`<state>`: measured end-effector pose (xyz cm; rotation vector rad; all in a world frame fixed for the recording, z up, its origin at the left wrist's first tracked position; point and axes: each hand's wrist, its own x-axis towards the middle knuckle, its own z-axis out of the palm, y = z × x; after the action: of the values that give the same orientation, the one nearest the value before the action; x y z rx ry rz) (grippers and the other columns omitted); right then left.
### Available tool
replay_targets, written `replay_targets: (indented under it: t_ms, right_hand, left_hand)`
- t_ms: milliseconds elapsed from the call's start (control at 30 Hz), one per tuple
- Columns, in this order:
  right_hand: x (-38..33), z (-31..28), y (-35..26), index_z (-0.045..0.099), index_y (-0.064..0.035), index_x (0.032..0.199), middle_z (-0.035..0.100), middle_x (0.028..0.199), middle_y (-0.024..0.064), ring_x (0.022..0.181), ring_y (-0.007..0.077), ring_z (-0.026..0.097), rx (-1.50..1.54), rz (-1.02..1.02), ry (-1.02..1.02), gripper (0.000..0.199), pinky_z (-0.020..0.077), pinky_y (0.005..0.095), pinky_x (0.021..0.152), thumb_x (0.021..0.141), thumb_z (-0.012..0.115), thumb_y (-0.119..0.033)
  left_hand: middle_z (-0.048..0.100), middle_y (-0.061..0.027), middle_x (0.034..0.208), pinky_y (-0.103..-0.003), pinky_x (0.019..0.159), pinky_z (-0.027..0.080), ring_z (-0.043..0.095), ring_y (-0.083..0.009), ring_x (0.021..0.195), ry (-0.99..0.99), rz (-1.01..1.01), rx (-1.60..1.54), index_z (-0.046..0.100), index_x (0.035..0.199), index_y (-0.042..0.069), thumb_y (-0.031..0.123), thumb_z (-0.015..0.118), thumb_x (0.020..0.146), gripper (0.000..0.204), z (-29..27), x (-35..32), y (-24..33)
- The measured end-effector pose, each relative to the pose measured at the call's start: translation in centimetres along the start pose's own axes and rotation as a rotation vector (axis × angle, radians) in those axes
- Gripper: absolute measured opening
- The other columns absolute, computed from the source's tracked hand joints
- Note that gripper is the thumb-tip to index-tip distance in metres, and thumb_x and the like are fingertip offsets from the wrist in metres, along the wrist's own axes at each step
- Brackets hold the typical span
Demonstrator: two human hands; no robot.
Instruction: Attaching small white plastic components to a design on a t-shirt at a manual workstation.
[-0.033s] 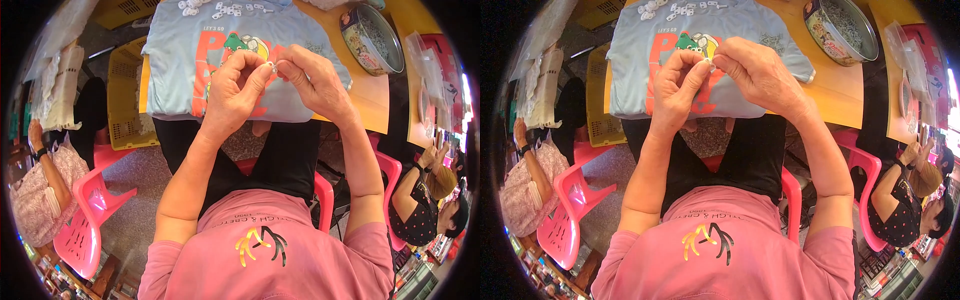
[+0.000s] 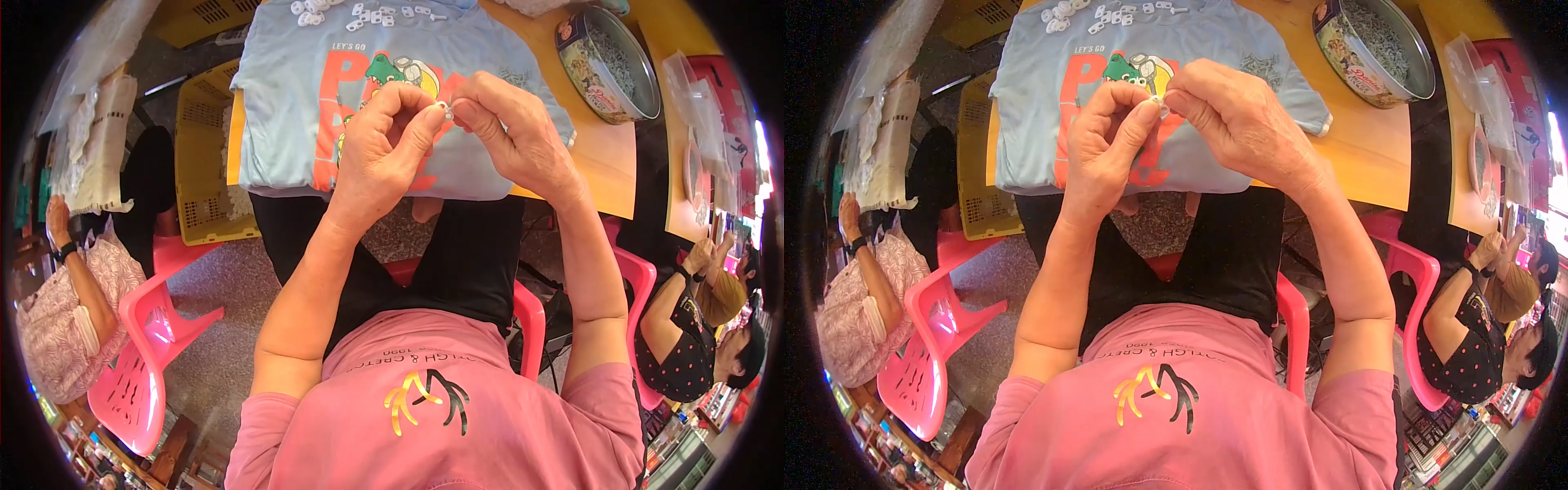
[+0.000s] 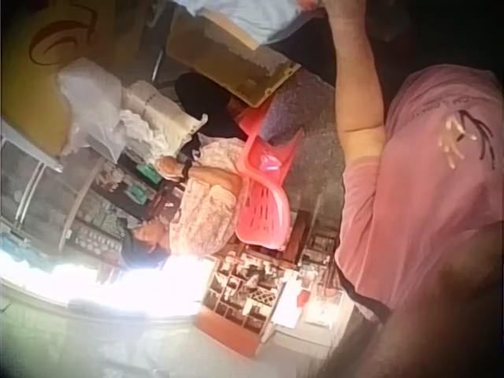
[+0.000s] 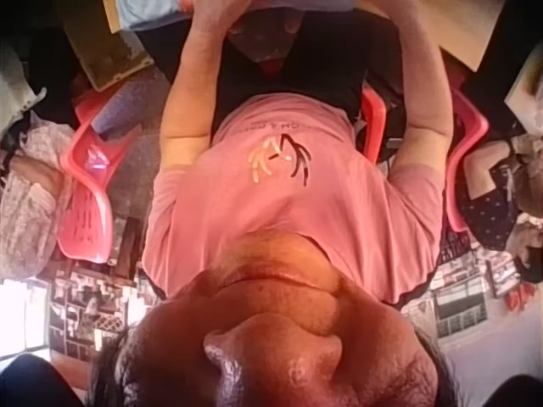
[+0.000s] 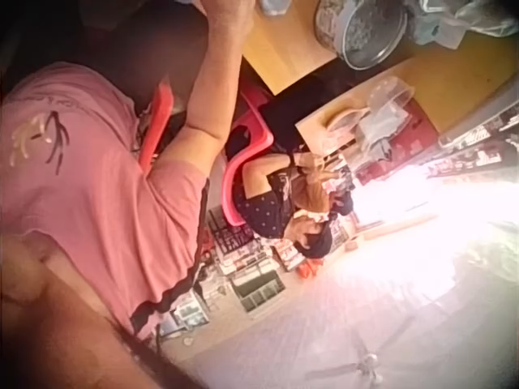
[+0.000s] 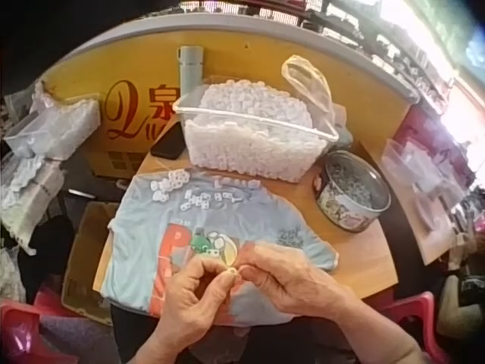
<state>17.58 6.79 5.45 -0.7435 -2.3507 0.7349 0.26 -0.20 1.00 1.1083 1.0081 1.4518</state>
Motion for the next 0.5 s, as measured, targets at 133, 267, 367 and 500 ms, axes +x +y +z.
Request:
replay_targets:
  t_ms: [133,267,367,500]
  right_hand:
    - [0.13,0.11,0.53,0.056,0.0017,0.088,0.056,0.076,0.0122,0.065,0.0282,0.053,0.013,-0.094,-0.001,0.009,0.0428,0.0355,0.059,0.091,0.061,-0.006]
    - [0.34,0.11,0.55,0.056,0.002,0.087,0.057,0.077,0.0121,0.065,0.0284,0.053,0.036,-0.099,-0.007,0.009,0.0429,0.0351,0.059,0.09,0.061,-0.004]
    - [0.4,0.18,0.69,0.056,0.0021,0.086,0.056,0.076,0.0122,0.065,0.029,0.053,0.025,-0.111,-0.024,0.008,0.0429,0.0349,0.058,0.09,0.061,-0.002]
    - [0.58,0.62,0.64,0.055,0.0023,0.086,0.055,0.076,0.0124,0.064,0.0293,0.052,0.023,-0.097,-0.007,0.008,0.0423,0.0347,0.058,0.09,0.061,-0.002]
  left_hand:
    - [0.06,0.0011,0.076,-0.021,0.06,0.044,0.053,-0.0048,0.067,-0.012,-0.009,-0.01,0.058,0.092,0.002,0.012,0.062,0.096,0.012,0.04,-0.04,0.06]
    - [0.06,0.0014,0.076,-0.021,0.06,0.044,0.053,-0.0045,0.067,-0.002,-0.017,-0.012,0.059,0.092,0.001,0.011,0.063,0.095,0.011,0.07,0.01,0.1]
    - [0.06,0.0014,0.076,-0.021,0.059,0.044,0.053,-0.0044,0.066,-0.001,-0.016,0.012,0.059,0.092,0.001,0.01,0.063,0.095,0.01,0.08,-0.02,-0.06]
    - [0.06,0.0016,0.076,-0.02,0.057,0.043,0.052,-0.0035,0.066,0.021,-0.024,0.047,0.059,0.092,0.001,0.011,0.063,0.095,0.011,0.13,0.06,0.03]
